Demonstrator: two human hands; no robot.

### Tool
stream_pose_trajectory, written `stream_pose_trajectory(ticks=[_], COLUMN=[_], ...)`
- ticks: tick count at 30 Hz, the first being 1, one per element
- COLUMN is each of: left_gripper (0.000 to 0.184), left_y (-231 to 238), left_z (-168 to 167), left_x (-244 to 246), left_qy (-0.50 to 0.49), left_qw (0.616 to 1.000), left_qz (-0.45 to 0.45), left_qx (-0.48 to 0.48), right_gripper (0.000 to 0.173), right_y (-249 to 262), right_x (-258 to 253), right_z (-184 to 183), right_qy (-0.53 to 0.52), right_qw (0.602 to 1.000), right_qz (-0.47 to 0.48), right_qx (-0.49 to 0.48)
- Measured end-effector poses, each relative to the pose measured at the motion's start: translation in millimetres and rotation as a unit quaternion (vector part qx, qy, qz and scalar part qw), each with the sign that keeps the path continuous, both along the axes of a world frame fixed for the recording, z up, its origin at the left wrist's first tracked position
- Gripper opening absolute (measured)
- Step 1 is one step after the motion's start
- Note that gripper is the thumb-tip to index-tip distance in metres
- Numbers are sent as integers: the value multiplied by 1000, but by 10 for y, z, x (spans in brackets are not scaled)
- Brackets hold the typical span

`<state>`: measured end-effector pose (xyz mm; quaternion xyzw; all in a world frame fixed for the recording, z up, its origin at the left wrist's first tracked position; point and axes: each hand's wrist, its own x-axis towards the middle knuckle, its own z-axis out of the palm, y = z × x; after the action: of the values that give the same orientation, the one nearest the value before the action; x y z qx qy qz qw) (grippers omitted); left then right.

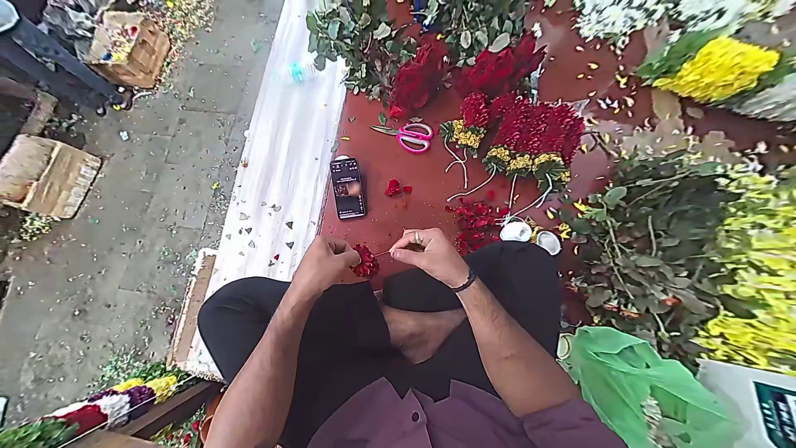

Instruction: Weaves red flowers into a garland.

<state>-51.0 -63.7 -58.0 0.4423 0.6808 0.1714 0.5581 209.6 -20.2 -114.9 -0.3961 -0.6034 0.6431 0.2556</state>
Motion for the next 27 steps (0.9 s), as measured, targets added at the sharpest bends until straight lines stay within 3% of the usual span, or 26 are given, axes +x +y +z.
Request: stream_pose_trajectory(ticks=[5, 8, 9, 12, 14, 16, 17, 18, 20, 22, 24, 27], left_gripper=[27, 22, 22, 18, 15, 14, 14, 13, 14, 15, 16, 18], left_y=[17, 22, 50, 131, 206, 291, 323, 346, 363, 343, 274, 133], left_z=[-14, 215, 362, 784, 940, 984, 966, 926, 775, 584, 408, 265], left_x=[-39, 90, 169, 399, 513, 616, 658, 687, 689, 601, 437, 185], left_qy=[54, 183, 186, 65, -39, -89, -80, -49, 38, 114, 163, 154], left_qw=[998, 969, 952, 913, 919, 944, 956, 965, 972, 971, 973, 983], left_qz=[10, -165, -241, -399, -370, -268, -214, -167, -95, -57, -53, -70], left_qx=[9, 0, -5, 43, 128, 172, 185, 196, 212, 203, 154, 69], right_gripper=[8, 8, 8, 8, 6, 13, 7, 9, 7, 10, 12, 11], right_y=[-56, -106, -70, 50, 60, -63, -159, -193, -169, -114, -76, -13], right_x=[-22, -95, -109, -95, -91, -161, -187, -146, -65, -23, -2, 17], right_z=[212, 289, 303, 260, 286, 605, 656, 556, 250, 196, 247, 235], right_qy=[77, 127, 136, 176, 195, 118, 104, 152, 251, 268, 243, 200], right_qw=[994, 990, 989, 983, 977, 980, 974, 970, 959, 954, 963, 977], right_qz=[80, 63, 49, 57, 50, -55, -93, -66, 48, 111, 99, 43], right_qx=[-10, 12, 23, -7, -72, -152, -176, -176, -121, -78, -62, -54])
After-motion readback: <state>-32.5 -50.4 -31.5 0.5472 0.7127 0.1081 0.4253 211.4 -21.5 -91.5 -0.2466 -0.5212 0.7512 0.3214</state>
